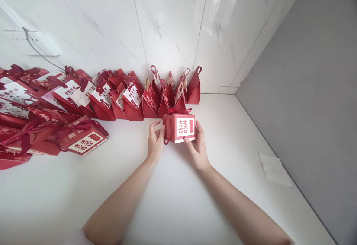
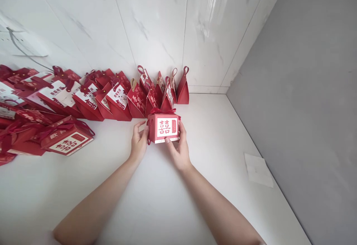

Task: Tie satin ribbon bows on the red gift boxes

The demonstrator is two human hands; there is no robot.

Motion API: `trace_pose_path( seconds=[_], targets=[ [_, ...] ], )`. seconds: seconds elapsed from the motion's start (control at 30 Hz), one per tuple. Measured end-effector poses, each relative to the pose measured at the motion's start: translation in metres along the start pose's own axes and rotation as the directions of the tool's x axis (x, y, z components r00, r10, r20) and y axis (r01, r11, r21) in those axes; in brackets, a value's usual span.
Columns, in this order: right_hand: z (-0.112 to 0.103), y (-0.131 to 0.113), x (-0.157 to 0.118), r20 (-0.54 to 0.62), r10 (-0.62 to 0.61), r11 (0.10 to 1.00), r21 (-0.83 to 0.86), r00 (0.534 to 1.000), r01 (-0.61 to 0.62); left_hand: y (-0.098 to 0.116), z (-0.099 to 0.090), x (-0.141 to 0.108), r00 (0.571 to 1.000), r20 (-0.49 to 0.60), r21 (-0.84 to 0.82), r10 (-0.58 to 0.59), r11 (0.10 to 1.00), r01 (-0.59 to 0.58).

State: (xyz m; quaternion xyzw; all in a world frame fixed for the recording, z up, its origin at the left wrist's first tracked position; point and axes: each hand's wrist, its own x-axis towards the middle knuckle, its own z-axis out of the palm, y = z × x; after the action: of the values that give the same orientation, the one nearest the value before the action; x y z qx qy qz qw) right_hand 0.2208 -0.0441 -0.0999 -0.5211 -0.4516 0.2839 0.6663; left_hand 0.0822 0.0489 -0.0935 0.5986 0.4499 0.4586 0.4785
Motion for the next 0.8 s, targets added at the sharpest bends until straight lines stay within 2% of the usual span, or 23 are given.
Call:
trace_pose_path(
  seconds=[0.07,0.13,0.2,0.27,0.33,0.53,0.8],
  targets=[
    [0.001,-0.001,0.001,-0.024,0.01,0.999,-0.043,1.0,-0.011,-0.001,0.0,0.001,1.0,0.007,-0.02,0.023,1.0,-0.023],
    [0.001,-0.002,0.002,-0.027,0.0,0.996,-0.094,1.0,-0.002,-0.002,0.001,0.001,0.996,0.063,-0.068,0.068,0.996,-0.064],
    [0.0,-0.004,0.004,-0.029,-0.021,0.99,-0.142,0.999,0.017,-0.002,0.001,0.003,0.979,0.172,-0.146,0.111,0.985,-0.086],
    [-0.001,-0.004,0.005,-0.016,-0.041,0.986,-0.161,0.999,0.038,-0.002,0.001,0.004,0.943,0.294,-0.193,0.157,0.976,-0.102],
    [-0.002,-0.004,0.006,0.033,-0.05,0.988,-0.146,0.998,0.054,-0.001,0.0,0.005,0.919,0.358,-0.188,0.165,0.977,-0.102],
    [-0.004,0.001,0.007,0.157,0.005,1.0,0.0,0.988,-0.005,-0.006,-0.001,0.008,0.941,0.33,-0.221,0.072,0.975,0.003],
    [-0.005,0.003,0.01,0.139,0.093,0.987,0.117,0.986,-0.11,-0.011,-0.001,0.01,0.96,0.279,-0.169,0.027,0.985,0.022]
  ],
)
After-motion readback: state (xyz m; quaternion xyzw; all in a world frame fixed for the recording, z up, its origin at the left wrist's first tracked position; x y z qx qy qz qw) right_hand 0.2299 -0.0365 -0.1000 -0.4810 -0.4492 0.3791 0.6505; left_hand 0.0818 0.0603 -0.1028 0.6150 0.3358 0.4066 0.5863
